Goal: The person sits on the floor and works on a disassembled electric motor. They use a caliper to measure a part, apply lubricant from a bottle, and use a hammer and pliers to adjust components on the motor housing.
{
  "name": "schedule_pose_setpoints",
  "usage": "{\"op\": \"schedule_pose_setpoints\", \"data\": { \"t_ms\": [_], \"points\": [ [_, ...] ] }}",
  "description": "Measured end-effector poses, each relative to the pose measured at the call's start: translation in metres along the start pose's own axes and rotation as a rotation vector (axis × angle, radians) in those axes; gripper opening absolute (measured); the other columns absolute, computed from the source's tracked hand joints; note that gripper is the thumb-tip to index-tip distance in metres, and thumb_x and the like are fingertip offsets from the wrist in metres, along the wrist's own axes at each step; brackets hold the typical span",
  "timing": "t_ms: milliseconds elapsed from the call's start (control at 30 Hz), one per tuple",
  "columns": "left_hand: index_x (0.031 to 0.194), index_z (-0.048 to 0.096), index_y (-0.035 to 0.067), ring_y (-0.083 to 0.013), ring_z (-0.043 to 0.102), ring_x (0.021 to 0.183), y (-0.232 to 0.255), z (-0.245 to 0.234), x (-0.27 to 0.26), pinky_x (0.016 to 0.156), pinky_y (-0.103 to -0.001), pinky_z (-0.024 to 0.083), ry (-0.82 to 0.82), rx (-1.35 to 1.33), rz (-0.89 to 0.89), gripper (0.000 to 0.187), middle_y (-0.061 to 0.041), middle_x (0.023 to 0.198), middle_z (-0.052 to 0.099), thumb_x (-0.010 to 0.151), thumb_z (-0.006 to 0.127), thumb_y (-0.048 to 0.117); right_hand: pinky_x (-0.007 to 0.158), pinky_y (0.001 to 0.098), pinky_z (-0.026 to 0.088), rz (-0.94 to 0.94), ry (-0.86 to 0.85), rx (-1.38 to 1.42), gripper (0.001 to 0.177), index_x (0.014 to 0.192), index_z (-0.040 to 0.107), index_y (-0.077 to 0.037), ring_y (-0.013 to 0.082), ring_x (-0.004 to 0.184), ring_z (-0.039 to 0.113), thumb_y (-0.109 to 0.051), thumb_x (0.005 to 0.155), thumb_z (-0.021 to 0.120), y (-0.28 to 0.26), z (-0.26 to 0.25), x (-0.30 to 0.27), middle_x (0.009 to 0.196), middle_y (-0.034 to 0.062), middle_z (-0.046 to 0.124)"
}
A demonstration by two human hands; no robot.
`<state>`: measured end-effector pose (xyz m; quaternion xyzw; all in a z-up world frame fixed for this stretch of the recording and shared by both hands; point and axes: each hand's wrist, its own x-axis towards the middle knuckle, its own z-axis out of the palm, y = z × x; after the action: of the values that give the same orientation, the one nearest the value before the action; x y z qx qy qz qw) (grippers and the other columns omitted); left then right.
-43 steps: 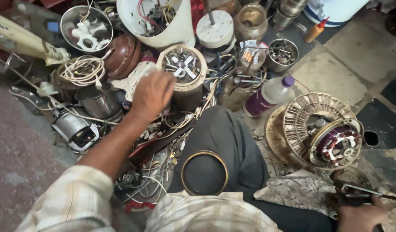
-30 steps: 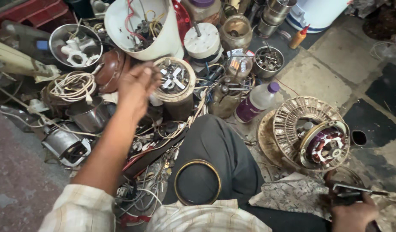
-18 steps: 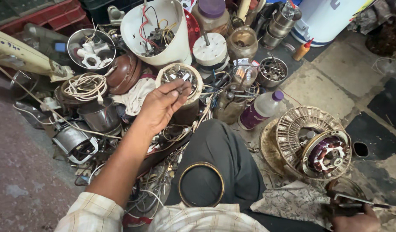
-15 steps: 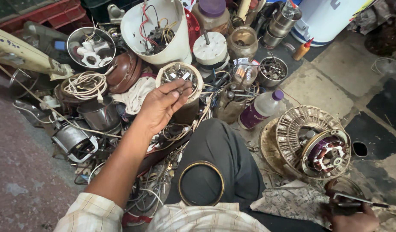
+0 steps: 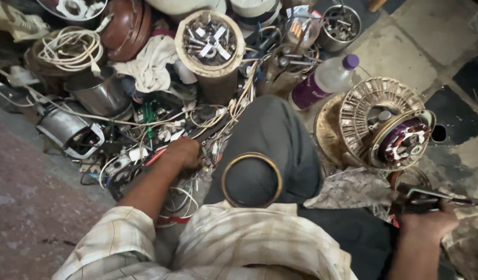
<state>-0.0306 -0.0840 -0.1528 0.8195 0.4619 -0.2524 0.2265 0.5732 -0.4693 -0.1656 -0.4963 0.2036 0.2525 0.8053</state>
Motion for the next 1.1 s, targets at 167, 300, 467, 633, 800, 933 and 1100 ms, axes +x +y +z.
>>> {"op": "schedule_pose_setpoints", "data": {
  "t_ms": [167, 300, 467, 633, 800, 933, 1100],
  "points": [
    [0.111, 0.075, 0.001, -0.0341, 0.076, 0.109, -0.018, -0.024, 0.003, 0.095, -0.044, 0.059, -0.141, -0.195, -0.174, 0.031, -0.020, 0.119, 0.074, 0.084, 0.067, 0.014, 0.096, 0.0609, 0.051, -0.128, -0.038, -0.002, 0.049, 0.129, 0.067, -0.014, 0.0305, 0.116, 0.059, -0.037, 0.087, 0.054, -0.024, 0.002, -0.033, 0.126, 0.0077, 0.065],
    [0.114, 0.075, 0.000, -0.0367, 0.069, 0.114, -0.016, -0.028, 0.022, 0.099, -0.045, 0.054, -0.120, -0.157, -0.082, 0.033, -0.024, 0.122, 0.068, 0.085, 0.069, 0.013, 0.102, 0.0508, 0.059, -0.122, -0.075, -0.069, 0.045, 0.134, 0.066, -0.014, 0.0278, 0.122, 0.069, -0.041, 0.099, 0.057, -0.025, -0.015, -0.059, 0.134, 0.0059, 0.070],
    [0.107, 0.075, 0.011, -0.0376, 0.070, 0.105, -0.003, -0.012, 0.032, 0.092, -0.048, 0.055, 0.074, -0.296, 0.061, 0.030, -0.021, 0.111, 0.072, 0.077, 0.072, 0.011, 0.091, 0.0468, 0.060, -0.093, 0.032, -0.108, 0.044, 0.127, 0.063, -0.015, 0.0260, 0.111, 0.072, -0.041, 0.093, 0.052, -0.020, -0.014, -0.055, 0.124, 0.0070, 0.070],
    [0.103, 0.075, 0.011, -0.0370, 0.071, 0.097, 0.013, 0.031, 0.026, 0.086, -0.051, 0.055, 0.501, -0.282, 0.228, 0.017, -0.019, 0.099, 0.074, 0.088, 0.069, 0.015, 0.090, 0.0450, 0.060, -0.149, -0.035, 0.017, 0.037, 0.127, 0.067, -0.008, 0.0264, 0.101, 0.070, -0.033, 0.103, 0.054, -0.019, -0.025, -0.053, 0.114, 0.0082, 0.071],
    [0.103, 0.071, 0.006, -0.0325, 0.061, 0.104, 0.033, 0.036, 0.002, 0.085, -0.051, 0.046, 0.664, -0.055, 0.308, 0.050, -0.013, 0.101, 0.070, 0.068, 0.075, 0.041, 0.083, 0.0447, 0.060, -0.123, 0.012, -0.028, 0.033, 0.120, 0.068, -0.012, 0.0236, 0.092, 0.070, -0.033, 0.099, 0.053, -0.019, -0.028, -0.048, 0.108, 0.0046, 0.073],
    [0.110, 0.071, 0.010, -0.0270, 0.059, 0.103, 0.033, 0.041, 0.004, 0.088, -0.048, 0.045, 0.794, 0.014, 0.214, 0.029, -0.008, 0.099, 0.067, 0.084, 0.071, 0.023, 0.085, 0.0468, 0.057, -0.130, 0.057, -0.078, 0.032, 0.117, 0.069, -0.014, 0.0238, 0.094, 0.068, -0.034, 0.098, 0.054, -0.018, -0.026, -0.047, 0.109, 0.0042, 0.072],
    [0.103, 0.071, 0.012, -0.0285, 0.060, 0.099, 0.004, 0.027, 0.008, 0.086, -0.045, 0.046, 0.863, -0.117, 0.227, 0.025, -0.009, 0.101, 0.066, 0.080, 0.073, 0.017, 0.093, 0.0483, 0.055, -0.125, -0.006, -0.067, 0.029, 0.115, 0.068, -0.015, 0.0229, 0.096, 0.064, -0.036, 0.099, 0.058, -0.018, -0.030, -0.052, 0.108, 0.0018, 0.070]
  ]
}}
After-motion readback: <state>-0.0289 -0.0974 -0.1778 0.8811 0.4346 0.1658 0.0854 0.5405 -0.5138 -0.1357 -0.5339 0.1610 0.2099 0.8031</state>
